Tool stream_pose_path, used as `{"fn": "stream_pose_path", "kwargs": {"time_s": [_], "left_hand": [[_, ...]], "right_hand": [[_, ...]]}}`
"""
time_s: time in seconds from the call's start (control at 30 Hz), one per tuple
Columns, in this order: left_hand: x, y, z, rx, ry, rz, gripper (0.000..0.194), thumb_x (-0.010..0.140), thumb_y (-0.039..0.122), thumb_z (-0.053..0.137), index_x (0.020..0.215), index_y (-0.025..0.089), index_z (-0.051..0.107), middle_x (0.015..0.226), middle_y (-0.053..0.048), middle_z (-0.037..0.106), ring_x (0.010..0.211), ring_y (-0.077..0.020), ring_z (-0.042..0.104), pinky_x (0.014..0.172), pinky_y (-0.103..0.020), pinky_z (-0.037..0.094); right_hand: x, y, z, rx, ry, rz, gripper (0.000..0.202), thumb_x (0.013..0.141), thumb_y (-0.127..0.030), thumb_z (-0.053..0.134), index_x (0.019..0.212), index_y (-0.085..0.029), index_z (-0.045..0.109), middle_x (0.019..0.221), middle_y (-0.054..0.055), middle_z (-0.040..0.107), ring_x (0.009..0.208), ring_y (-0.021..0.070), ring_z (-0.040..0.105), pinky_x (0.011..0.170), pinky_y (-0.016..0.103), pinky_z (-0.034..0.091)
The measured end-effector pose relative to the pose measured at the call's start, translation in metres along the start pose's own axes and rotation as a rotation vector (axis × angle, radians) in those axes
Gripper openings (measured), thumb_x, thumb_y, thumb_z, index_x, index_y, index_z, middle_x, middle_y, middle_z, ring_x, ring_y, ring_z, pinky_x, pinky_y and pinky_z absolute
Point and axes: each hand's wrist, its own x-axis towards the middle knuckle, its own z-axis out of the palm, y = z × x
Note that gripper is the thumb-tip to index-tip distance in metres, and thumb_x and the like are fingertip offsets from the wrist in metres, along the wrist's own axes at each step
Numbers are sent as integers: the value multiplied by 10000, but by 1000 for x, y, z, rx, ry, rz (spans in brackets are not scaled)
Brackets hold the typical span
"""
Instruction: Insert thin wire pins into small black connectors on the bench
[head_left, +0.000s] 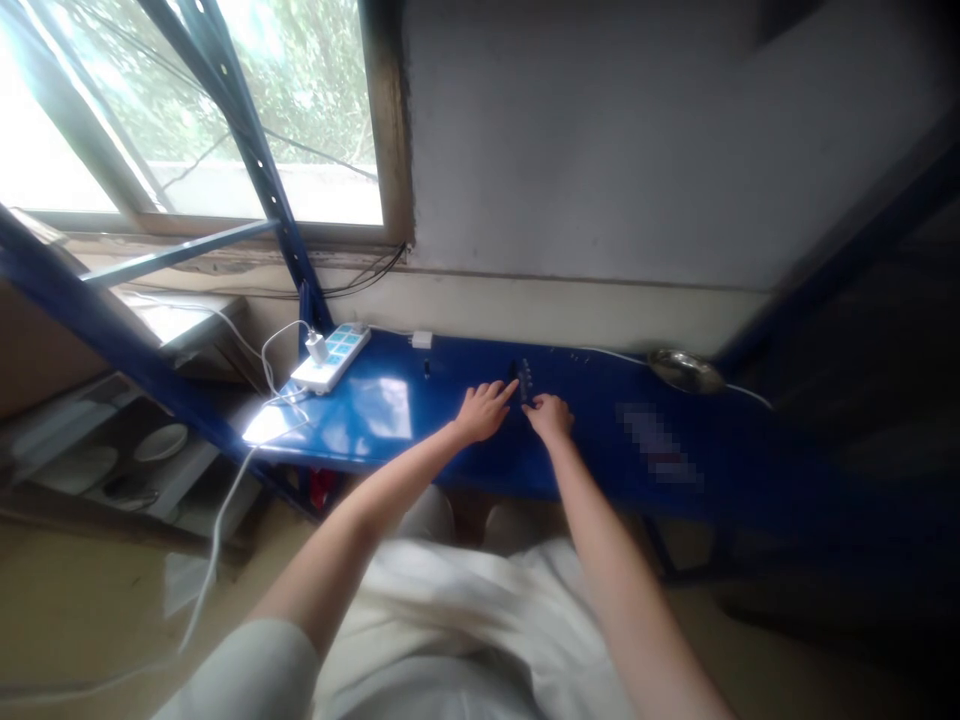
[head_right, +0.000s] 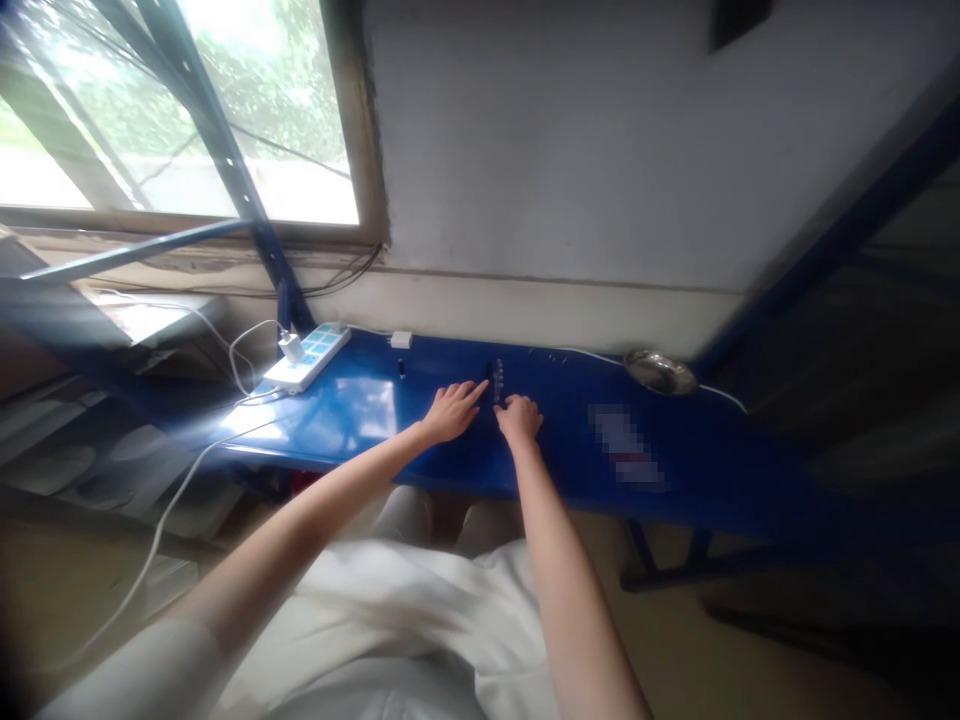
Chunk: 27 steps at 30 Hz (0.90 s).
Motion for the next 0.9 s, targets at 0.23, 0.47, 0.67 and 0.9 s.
{"fn": "stream_pose_path", "kwargs": {"time_s": [0.23, 0.47, 0.67, 0.9], "left_hand": [[18, 4, 6, -13, -7, -35, 374, 879, 202, 351, 1217, 182, 509, 1152, -132, 543, 1025, -261, 474, 832, -400, 363], [19, -10, -7, -88, 39, -32, 231, 862, 196, 423, 931, 157, 640, 902, -93, 629, 869, -216, 534, 767, -338, 395], [16, -25, -31, -221, 183, -32, 199, 853, 229, 469, 928, 164, 642, 910, -79, 641, 836, -187, 546, 802, -333, 409], [13, -30, -52, -266, 265, -42, 170, 844, 254, 505, 895, 165, 640, 882, -68, 649, 829, -180, 542, 786, -315, 417]], "right_hand": [[2, -1, 8, 0, 42, -39, 228, 732, -326, 581, 883, -183, 676, 936, 106, 661, 940, 243, 579, 791, 376, 416], [2, -6, 11, 0, 43, -19, 219, 752, -326, 566, 874, -182, 677, 957, 99, 665, 943, 238, 575, 797, 383, 409], [4, -5, 12, 13, 67, -42, 226, 751, -327, 534, 851, -188, 682, 943, 84, 671, 914, 229, 582, 784, 362, 405], [-2, -14, 12, 54, 71, -45, 198, 740, -284, 511, 768, -180, 676, 863, 73, 679, 827, 212, 584, 770, 348, 386]]}}
